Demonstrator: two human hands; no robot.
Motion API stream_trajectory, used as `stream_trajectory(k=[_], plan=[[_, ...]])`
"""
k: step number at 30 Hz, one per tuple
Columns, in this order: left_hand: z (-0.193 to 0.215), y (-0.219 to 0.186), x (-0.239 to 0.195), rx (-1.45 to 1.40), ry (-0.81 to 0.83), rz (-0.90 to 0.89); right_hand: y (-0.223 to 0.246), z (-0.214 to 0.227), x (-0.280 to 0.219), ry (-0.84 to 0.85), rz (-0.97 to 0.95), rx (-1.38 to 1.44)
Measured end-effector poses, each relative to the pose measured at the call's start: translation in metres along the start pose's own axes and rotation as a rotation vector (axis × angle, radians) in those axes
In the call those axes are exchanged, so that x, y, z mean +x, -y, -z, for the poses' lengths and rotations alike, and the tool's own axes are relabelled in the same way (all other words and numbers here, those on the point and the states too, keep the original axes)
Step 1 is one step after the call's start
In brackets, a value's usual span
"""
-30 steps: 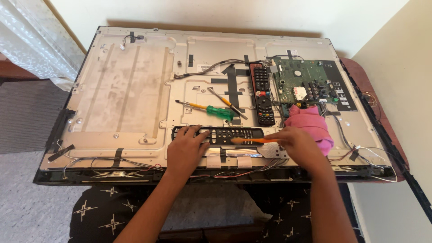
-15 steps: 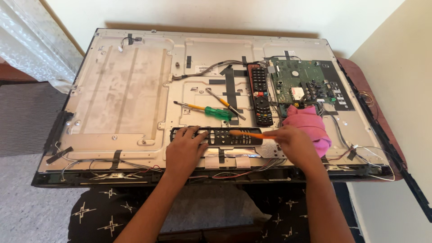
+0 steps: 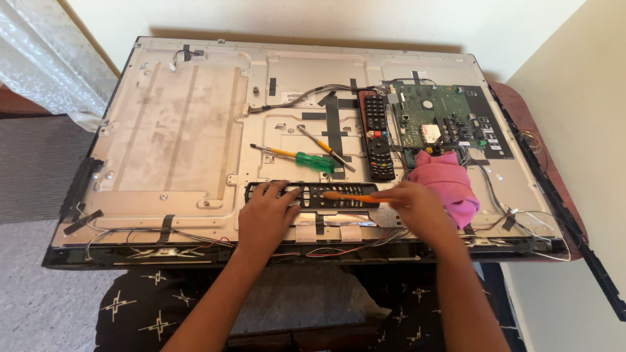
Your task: The person disassembles a remote control, cleans the internal components with a pencil, and reassembles the device. They remove the back cover, separate the circuit board, clean the buttons and board, then reinsert the board and snap the cover back on.
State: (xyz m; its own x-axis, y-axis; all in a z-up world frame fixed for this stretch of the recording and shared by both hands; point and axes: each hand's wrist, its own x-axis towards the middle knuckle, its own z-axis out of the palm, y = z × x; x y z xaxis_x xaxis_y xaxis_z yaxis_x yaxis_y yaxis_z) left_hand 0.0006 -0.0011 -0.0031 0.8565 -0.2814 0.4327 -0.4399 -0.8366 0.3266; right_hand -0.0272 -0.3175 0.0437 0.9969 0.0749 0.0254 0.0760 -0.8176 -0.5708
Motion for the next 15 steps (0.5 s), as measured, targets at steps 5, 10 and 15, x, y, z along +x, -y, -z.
stream_trajectory(k=[5,10,15], plan=[[0.001,0.001,0.000,-0.001,-0.010,-0.010,0.002,0.014,-0.003,0.064,-0.236,0.013],[0.000,0.001,0.000,-0.009,0.008,-0.004,-0.010,0.041,-0.012,-0.003,-0.425,0.064],[-0.001,0.000,0.000,0.002,-0.002,-0.002,-0.008,0.012,-0.006,-0.019,-0.238,0.015]])
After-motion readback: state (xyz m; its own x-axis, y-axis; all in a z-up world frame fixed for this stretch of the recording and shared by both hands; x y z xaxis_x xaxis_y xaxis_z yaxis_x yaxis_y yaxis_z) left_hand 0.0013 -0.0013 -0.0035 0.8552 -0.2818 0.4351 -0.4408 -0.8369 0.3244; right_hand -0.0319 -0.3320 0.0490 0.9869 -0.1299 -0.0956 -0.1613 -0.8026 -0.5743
